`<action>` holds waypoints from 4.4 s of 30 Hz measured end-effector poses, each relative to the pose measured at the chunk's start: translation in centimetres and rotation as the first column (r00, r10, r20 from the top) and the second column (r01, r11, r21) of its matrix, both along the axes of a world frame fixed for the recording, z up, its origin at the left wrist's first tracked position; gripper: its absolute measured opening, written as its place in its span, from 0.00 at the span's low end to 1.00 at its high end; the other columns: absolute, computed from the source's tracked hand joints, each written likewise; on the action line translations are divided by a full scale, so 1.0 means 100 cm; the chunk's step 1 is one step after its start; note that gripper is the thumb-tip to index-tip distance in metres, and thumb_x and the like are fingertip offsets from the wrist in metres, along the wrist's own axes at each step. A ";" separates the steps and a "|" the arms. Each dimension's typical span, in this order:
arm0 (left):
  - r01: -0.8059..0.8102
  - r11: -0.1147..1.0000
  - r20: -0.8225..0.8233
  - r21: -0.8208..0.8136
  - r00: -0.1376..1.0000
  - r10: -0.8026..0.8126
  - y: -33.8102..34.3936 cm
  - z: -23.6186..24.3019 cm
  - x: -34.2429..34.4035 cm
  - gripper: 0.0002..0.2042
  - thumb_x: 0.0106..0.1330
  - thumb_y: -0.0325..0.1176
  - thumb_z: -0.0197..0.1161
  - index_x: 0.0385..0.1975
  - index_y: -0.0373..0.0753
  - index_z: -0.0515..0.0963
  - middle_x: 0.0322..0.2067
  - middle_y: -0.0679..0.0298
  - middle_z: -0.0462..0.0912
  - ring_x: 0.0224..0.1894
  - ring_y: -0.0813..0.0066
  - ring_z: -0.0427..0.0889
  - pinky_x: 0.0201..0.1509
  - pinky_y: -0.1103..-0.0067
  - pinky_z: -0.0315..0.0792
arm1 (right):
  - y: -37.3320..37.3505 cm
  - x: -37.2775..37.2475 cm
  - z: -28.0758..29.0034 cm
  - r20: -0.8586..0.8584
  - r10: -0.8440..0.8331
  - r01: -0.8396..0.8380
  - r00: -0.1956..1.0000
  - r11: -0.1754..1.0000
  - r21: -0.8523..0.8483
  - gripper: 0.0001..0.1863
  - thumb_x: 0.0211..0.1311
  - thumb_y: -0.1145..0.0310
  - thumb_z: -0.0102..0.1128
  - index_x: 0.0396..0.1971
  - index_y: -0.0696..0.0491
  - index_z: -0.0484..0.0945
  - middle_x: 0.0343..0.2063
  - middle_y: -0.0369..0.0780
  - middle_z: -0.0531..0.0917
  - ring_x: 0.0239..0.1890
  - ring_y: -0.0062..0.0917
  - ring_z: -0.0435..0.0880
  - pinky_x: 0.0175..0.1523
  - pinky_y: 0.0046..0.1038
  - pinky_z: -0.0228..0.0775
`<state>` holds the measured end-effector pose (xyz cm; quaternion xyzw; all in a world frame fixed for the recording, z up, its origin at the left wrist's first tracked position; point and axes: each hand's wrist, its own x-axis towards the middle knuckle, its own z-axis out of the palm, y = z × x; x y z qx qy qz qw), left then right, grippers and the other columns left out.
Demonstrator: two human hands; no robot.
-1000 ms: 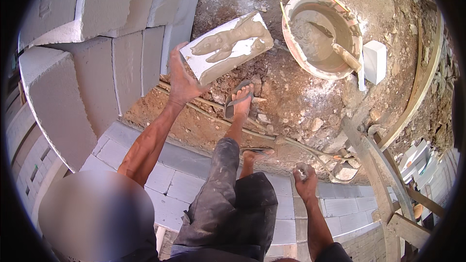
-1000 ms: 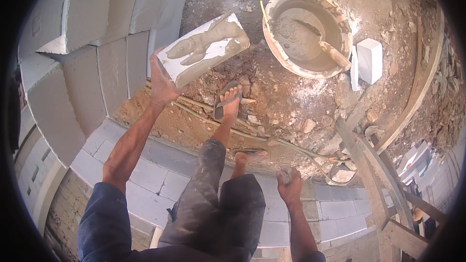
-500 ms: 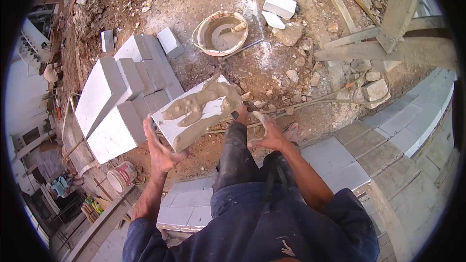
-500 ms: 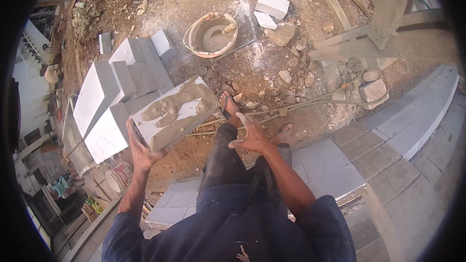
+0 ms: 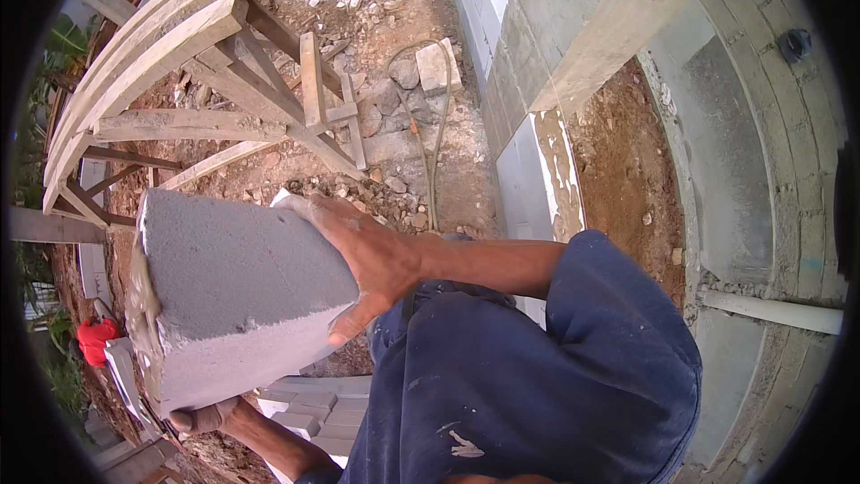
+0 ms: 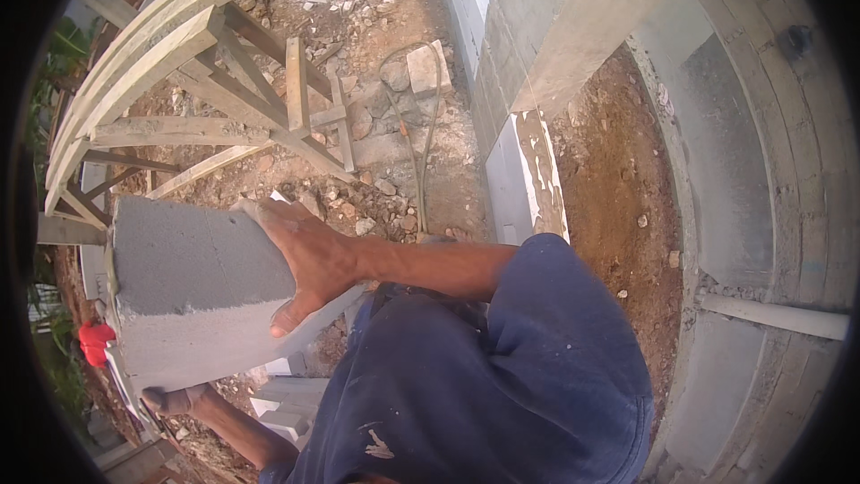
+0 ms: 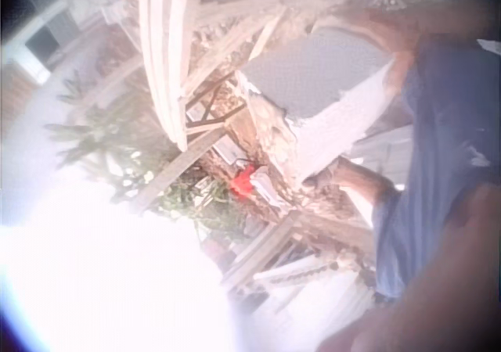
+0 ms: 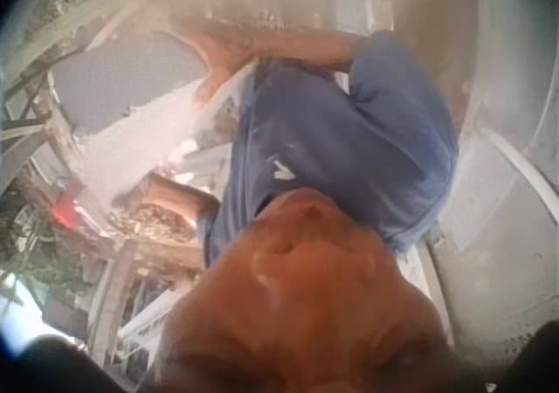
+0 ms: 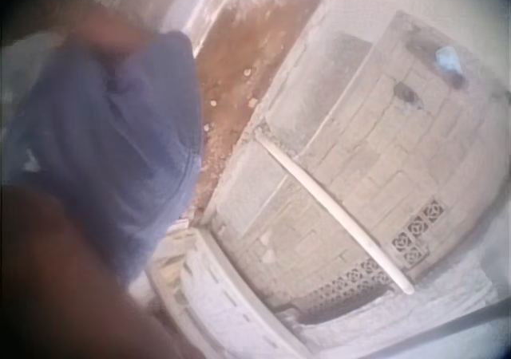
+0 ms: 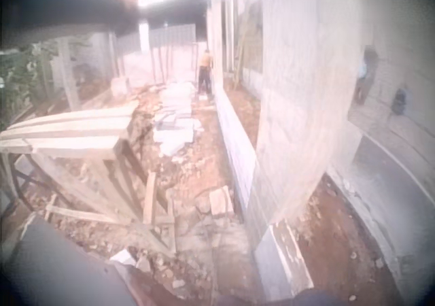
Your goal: The person measures and cuts white tiles, applies mortar to a curved wall, and places the tiles onto the wall. They use a tape measure, hand saw, trowel, and hammer to complete the task.
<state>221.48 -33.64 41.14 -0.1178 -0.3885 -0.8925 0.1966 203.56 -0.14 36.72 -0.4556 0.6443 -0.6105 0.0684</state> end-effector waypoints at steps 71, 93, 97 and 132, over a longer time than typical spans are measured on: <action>0.656 0.484 0.679 -0.579 0.059 0.732 0.030 -0.332 0.154 0.27 0.59 0.41 0.65 0.54 0.30 0.74 0.51 0.44 0.78 0.55 0.53 0.76 0.59 0.67 0.68 | 0.303 -0.059 -0.162 -0.512 -0.856 0.295 -0.068 -0.508 0.809 0.67 0.22 0.35 0.77 0.62 0.65 0.61 0.58 0.57 0.66 0.63 0.47 0.63 0.63 0.54 0.52; 0.479 0.597 0.709 -0.643 0.079 0.701 0.102 -0.318 0.047 0.26 0.58 0.42 0.66 0.54 0.33 0.75 0.47 0.50 0.81 0.48 0.64 0.82 0.54 0.72 0.72 | 0.335 -0.058 -0.192 -0.694 -0.718 0.260 0.047 -0.662 0.703 0.68 0.22 0.18 0.62 0.59 0.61 0.67 0.51 0.55 0.74 0.57 0.49 0.71 0.53 0.55 0.64; 0.510 0.601 0.733 -0.616 0.092 0.674 0.103 -0.343 0.072 0.27 0.57 0.43 0.66 0.53 0.33 0.75 0.48 0.51 0.81 0.49 0.63 0.82 0.56 0.71 0.71 | 0.330 -0.071 -0.193 -0.701 -0.709 0.295 0.075 -0.656 0.695 0.68 0.22 0.17 0.61 0.61 0.58 0.66 0.53 0.55 0.73 0.56 0.49 0.71 0.53 0.56 0.63; 0.457 0.852 0.798 -0.255 -0.399 0.453 -0.075 -0.517 0.110 0.25 0.58 0.45 0.62 0.55 0.42 0.72 0.58 0.55 0.68 0.63 0.54 0.64 0.65 0.57 0.59 | -0.519 0.028 -0.788 -0.029 0.815 0.046 0.579 0.002 0.999 0.22 0.64 0.62 0.52 0.57 0.50 0.69 0.60 0.42 0.69 0.66 0.32 0.62 0.62 0.42 0.56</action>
